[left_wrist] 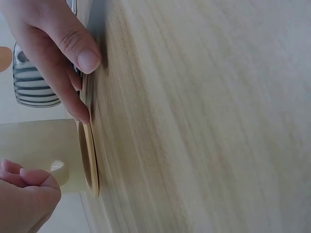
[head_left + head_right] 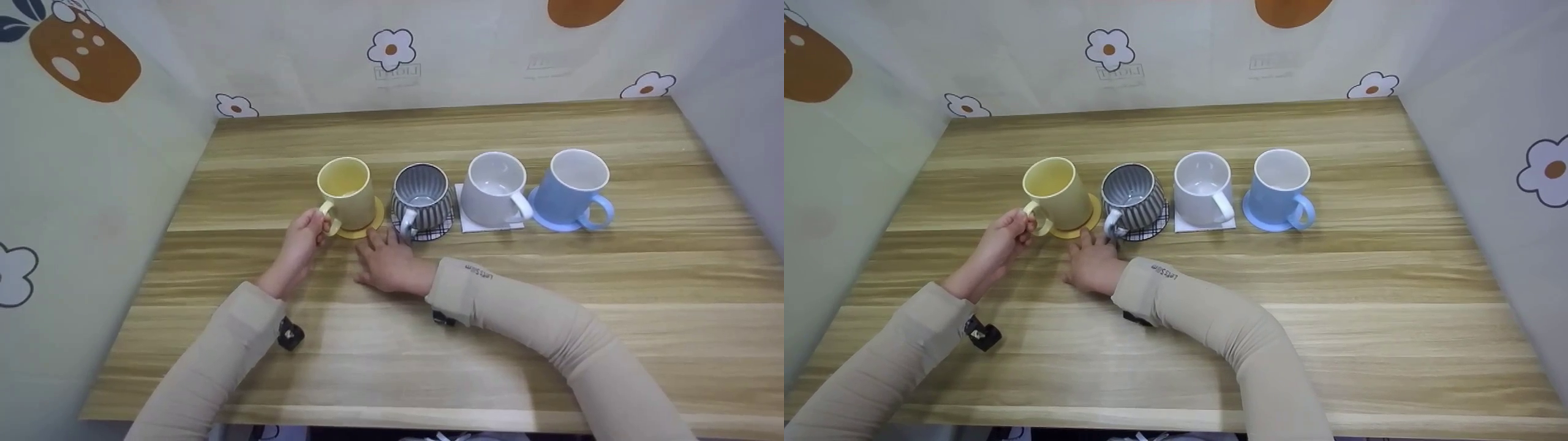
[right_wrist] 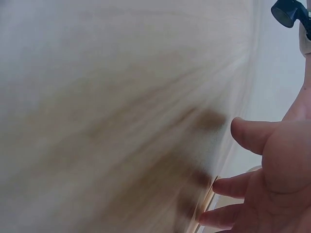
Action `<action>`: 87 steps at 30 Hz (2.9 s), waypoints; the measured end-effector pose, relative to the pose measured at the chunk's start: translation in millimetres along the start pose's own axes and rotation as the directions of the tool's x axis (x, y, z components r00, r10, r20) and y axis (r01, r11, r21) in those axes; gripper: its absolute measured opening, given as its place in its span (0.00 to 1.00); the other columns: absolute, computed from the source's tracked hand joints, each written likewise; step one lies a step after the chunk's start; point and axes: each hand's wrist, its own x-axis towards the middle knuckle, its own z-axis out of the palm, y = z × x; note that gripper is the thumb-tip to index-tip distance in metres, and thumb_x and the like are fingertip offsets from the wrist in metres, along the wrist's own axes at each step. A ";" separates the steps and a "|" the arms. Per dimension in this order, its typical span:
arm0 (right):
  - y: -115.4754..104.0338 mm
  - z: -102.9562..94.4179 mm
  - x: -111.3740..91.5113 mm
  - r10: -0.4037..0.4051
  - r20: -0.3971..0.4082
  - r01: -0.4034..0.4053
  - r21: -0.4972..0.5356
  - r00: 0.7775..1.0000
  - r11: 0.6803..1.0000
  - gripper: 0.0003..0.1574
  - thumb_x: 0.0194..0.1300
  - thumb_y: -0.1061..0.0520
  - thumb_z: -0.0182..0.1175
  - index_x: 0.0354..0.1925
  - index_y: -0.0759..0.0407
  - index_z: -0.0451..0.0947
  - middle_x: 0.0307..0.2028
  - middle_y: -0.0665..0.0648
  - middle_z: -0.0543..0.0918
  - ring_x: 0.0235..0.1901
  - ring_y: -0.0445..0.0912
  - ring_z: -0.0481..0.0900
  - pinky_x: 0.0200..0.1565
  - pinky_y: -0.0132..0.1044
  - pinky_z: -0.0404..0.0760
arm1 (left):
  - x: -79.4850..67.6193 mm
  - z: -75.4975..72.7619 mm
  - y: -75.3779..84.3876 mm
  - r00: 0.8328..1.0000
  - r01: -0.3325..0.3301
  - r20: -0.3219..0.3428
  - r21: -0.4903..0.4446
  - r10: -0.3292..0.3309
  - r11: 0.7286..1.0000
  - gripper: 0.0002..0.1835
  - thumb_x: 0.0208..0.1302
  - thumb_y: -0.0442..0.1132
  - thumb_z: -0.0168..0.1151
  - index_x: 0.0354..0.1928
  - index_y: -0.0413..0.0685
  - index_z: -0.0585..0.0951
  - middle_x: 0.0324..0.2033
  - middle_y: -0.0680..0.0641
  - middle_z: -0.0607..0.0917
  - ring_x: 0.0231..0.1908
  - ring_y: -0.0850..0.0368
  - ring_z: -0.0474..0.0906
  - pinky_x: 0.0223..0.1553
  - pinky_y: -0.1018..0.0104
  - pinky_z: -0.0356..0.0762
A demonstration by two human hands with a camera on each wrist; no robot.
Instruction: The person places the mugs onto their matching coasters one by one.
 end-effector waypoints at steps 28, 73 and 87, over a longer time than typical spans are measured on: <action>3.1 1.2 0.0 0.005 0.007 -0.006 0.075 1.000 0.997 0.42 0.63 0.36 0.49 0.68 0.52 0.55 0.71 0.62 0.45 0.66 0.69 0.44 0.58 0.62 0.60 | 16.6 -14.1 -3.3 0.987 0.029 0.160 0.017 -0.032 0.999 0.15 0.72 0.34 0.37 0.26 0.46 0.69 0.21 0.55 0.68 0.20 0.66 0.61 0.24 0.76 0.59; 7.0 0.5 1.2 -0.039 -0.037 0.041 0.064 0.999 0.997 0.40 0.63 0.39 0.52 0.67 0.55 0.58 0.69 0.64 0.51 0.65 0.69 0.49 0.57 0.60 0.65 | 1.9 2.5 -8.4 0.993 -0.050 -0.099 0.150 0.066 0.987 0.12 0.70 0.33 0.44 0.30 0.35 0.72 0.18 0.54 0.73 0.16 0.68 0.65 0.19 0.78 0.65; 25.3 -38.4 -16.1 -0.175 -0.055 0.183 0.367 0.983 0.912 0.39 0.66 0.43 0.50 0.68 0.59 0.54 0.69 0.66 0.50 0.67 0.58 0.51 0.67 0.48 0.52 | 0.5 -14.3 27.2 0.974 -0.220 0.099 0.644 0.205 0.733 0.25 0.71 0.43 0.44 0.61 0.31 0.63 0.56 0.32 0.68 0.56 0.39 0.66 0.58 0.50 0.64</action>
